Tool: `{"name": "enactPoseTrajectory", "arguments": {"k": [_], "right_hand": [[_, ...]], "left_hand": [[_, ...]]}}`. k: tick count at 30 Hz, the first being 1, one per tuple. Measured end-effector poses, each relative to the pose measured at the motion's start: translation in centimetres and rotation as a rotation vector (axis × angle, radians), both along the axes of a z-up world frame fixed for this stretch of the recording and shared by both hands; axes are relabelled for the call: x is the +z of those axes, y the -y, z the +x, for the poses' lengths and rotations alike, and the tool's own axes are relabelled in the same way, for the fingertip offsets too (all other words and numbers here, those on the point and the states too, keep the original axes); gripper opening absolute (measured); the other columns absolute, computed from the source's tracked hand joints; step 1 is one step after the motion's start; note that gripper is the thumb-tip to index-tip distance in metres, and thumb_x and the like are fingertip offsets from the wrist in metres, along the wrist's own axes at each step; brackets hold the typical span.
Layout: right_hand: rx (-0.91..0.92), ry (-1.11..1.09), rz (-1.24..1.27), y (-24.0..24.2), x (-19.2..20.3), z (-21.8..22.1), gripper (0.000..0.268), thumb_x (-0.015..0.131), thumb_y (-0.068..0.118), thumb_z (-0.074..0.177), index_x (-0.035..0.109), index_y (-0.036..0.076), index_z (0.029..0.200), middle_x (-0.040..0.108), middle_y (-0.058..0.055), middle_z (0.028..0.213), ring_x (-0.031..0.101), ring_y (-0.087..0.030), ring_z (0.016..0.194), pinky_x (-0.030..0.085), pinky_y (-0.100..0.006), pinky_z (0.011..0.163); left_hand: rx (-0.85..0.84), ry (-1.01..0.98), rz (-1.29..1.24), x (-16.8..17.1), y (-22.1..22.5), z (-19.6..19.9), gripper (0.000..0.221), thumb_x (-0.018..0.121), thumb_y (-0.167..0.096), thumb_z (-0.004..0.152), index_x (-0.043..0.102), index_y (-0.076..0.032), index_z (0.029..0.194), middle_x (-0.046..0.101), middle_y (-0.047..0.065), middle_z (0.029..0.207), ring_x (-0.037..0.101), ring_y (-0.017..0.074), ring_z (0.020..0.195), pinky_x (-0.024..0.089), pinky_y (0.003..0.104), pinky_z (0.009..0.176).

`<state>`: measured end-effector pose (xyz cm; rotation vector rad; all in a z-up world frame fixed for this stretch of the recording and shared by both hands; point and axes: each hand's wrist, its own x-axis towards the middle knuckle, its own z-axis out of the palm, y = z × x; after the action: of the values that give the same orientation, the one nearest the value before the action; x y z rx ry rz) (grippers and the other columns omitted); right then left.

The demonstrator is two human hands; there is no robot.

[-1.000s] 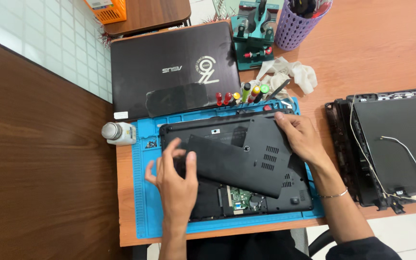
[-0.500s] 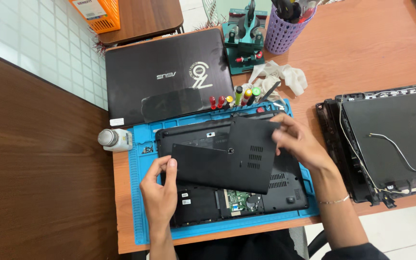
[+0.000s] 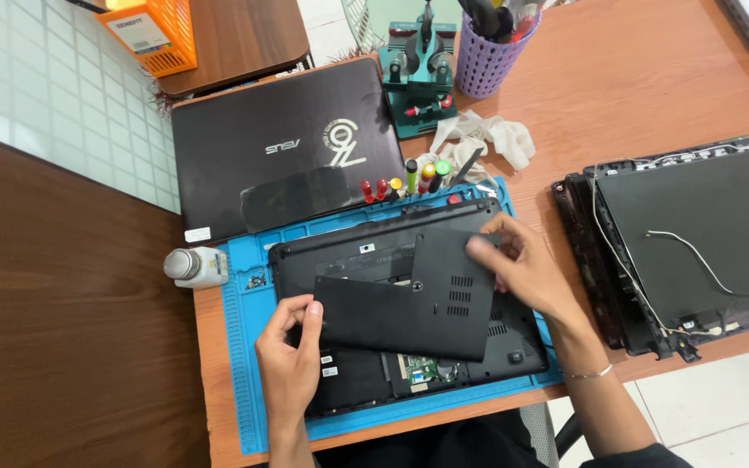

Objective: The person removes the back panel, battery, and internal components of a laptop by hand.

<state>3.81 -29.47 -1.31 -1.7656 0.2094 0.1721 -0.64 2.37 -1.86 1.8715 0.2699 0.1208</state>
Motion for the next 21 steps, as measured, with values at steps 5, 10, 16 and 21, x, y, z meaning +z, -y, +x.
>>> {"name": "enactPoseTrajectory", "arguments": {"k": [5, 10, 16, 21], "right_hand": [[-0.034, 0.138, -0.085, -0.4, -0.1, 0.0, 0.03, 0.068, 0.033, 0.093, 0.06, 0.004, 0.09, 0.06, 0.004, 0.066, 0.05, -0.003, 0.053, 0.039, -0.021, 0.044], [-0.055, 0.063, -0.058, -0.8, 0.3, 0.4, 0.038, 0.05, 0.036, 0.105, 0.061, 0.006, 0.085, 0.05, 0.003, 0.058, 0.047, -0.005, 0.046, 0.038, -0.024, 0.041], [0.03, 0.221, -0.261, -1.5, 1.1, 0.1, 0.037, 0.065, 0.035, 0.095, 0.059, 0.002, 0.08, 0.055, 0.002, 0.063, 0.049, -0.004, 0.056, 0.041, -0.025, 0.045], [-0.051, 0.047, -0.118, -1.5, 0.8, 0.3, 0.042, 0.048, 0.036, 0.104, 0.062, 0.005, 0.081, 0.051, 0.0, 0.056, 0.05, -0.008, 0.044, 0.04, -0.026, 0.041]], "left_hand": [[-0.015, 0.018, -0.008, -0.2, 0.1, -0.1, 0.023, 0.068, -0.017, 0.095, 0.073, 0.003, 0.106, 0.071, 0.005, 0.076, 0.066, 0.0099, 0.077, 0.053, 0.027, 0.082], [0.0, 0.037, -0.006, -0.2, -0.2, -0.1, 0.022, 0.068, -0.016, 0.095, 0.073, 0.002, 0.107, 0.07, 0.004, 0.074, 0.065, 0.0099, 0.075, 0.053, 0.027, 0.084], [0.02, 0.063, 0.014, 0.2, -0.2, -0.5, 0.021, 0.068, -0.015, 0.095, 0.072, 0.003, 0.106, 0.069, 0.003, 0.074, 0.066, 0.0085, 0.076, 0.053, 0.026, 0.086], [0.032, 0.002, 0.015, 0.2, -0.7, -0.8, 0.021, 0.069, -0.015, 0.095, 0.073, 0.002, 0.106, 0.067, 0.005, 0.072, 0.061, 0.0102, 0.073, 0.05, 0.027, 0.077]]}}
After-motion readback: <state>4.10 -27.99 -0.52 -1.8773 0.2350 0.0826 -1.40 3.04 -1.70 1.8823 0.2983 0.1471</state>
